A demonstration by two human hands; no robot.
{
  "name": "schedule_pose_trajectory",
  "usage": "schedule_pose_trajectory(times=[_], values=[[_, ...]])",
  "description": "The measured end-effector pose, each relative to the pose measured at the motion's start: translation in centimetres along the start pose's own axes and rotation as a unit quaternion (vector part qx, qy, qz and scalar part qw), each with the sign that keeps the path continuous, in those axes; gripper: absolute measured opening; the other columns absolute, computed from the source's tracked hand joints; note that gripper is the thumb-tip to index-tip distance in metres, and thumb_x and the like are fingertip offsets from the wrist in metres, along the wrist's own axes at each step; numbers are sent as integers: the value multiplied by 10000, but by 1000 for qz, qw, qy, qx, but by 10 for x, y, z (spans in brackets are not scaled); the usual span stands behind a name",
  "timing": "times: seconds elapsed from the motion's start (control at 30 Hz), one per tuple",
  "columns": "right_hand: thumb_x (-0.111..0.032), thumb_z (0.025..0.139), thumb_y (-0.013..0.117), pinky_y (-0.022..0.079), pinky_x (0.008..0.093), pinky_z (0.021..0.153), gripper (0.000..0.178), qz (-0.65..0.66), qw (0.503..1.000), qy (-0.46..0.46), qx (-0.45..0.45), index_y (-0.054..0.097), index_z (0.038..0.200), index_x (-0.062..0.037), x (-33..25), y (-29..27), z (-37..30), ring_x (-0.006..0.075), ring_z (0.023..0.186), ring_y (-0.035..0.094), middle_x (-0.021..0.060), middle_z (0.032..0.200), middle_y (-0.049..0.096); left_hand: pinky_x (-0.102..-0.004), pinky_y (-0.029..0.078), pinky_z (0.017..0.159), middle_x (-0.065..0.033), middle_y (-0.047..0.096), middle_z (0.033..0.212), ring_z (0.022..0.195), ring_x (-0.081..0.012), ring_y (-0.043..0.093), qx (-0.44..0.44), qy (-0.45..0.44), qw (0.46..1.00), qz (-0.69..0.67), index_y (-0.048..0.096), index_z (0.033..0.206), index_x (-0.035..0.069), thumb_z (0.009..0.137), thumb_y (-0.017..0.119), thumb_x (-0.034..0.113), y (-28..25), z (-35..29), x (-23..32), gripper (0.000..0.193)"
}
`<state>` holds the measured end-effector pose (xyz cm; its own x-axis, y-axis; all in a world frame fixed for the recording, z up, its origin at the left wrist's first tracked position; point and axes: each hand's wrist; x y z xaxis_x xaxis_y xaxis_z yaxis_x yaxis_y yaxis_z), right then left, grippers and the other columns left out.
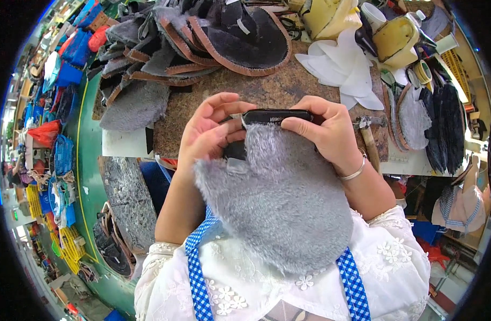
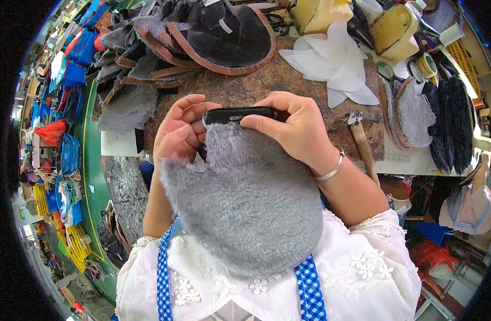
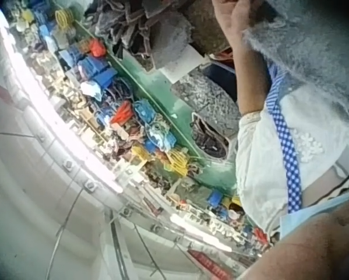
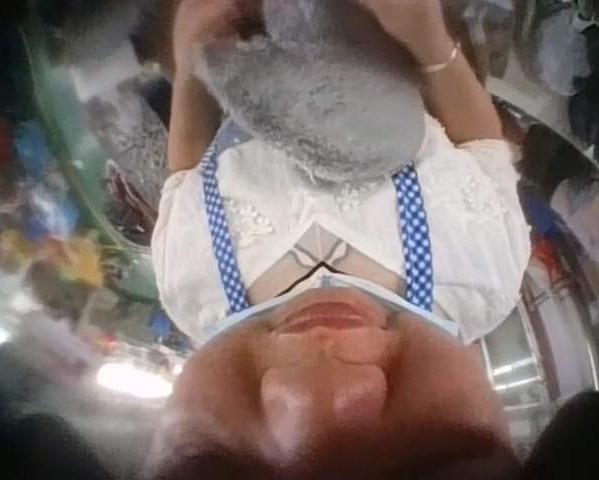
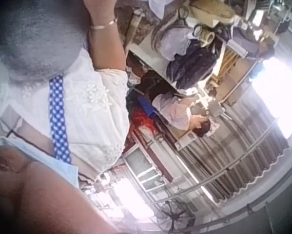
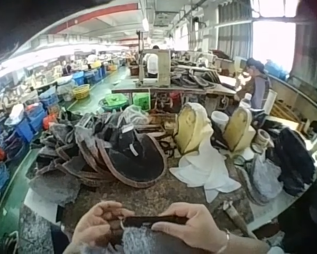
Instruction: Aligning and layering lining and foam components onto shoe upper parts at a factory workbench.
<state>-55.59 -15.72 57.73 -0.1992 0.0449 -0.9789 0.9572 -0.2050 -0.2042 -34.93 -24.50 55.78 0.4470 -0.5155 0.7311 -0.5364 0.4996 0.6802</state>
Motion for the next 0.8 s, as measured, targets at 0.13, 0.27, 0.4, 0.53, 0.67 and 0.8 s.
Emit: schedule_pose_trajectory(times=[0.13,0.27,0.4,0.53,0.67,0.8], values=[[-58,759,751,385,186,619,107,2,1000,-12,-9,669,805,-7,0,5,-1,35,683,499,-36,721,592,-228,487,775,-73,638,1010,880,-100,601,100,1,964,245,586,1121,-17,833,668,40,10,-3,-5,305],[-110,740,781,410,209,620,171,43,998,-11,-33,694,839,-1,7,0,2,68,693,530,-4,773,608,-198,485,699,-22,672,857,753,-64,597,144,22,955,259,666,990,-17,820,711,60,11,-4,-10,192],[-106,753,769,405,215,666,180,128,983,-54,-117,686,869,4,15,-6,5,73,746,528,1,797,596,-198,478,689,-23,671,865,744,-67,591,94,-24,993,63,673,975,-1,837,693,78,3,-6,-13,160],[-109,768,754,407,221,683,176,173,972,-68,-145,678,871,12,18,-9,17,79,757,530,0,802,595,-218,483,698,-33,675,866,740,-84,597,51,-5,999,-10,670,977,8,858,667,95,-1,0,-17,148],[-138,789,720,450,247,677,205,-122,985,-119,-11,672,950,-22,37,-19,53,133,743,567,51,821,622,-269,486,760,-82,663,944,846,-124,603,169,-7,975,147,642,1032,10,920,580,145,-21,48,-18,186],[-177,783,717,484,306,631,324,-320,905,-251,127,631,1061,-36,75,-35,55,232,687,600,113,785,622,-285,462,804,-127,633,1065,960,-180,600,239,27,935,262,586,1123,3,977,471,241,-58,45,-32,302]])
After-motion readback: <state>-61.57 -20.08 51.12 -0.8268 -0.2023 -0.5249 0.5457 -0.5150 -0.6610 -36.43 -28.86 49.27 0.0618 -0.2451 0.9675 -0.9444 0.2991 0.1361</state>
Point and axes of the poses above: each hand's wrist, its own z-axis towards the middle knuckle, its own y-axis out of the palm, x = y × z
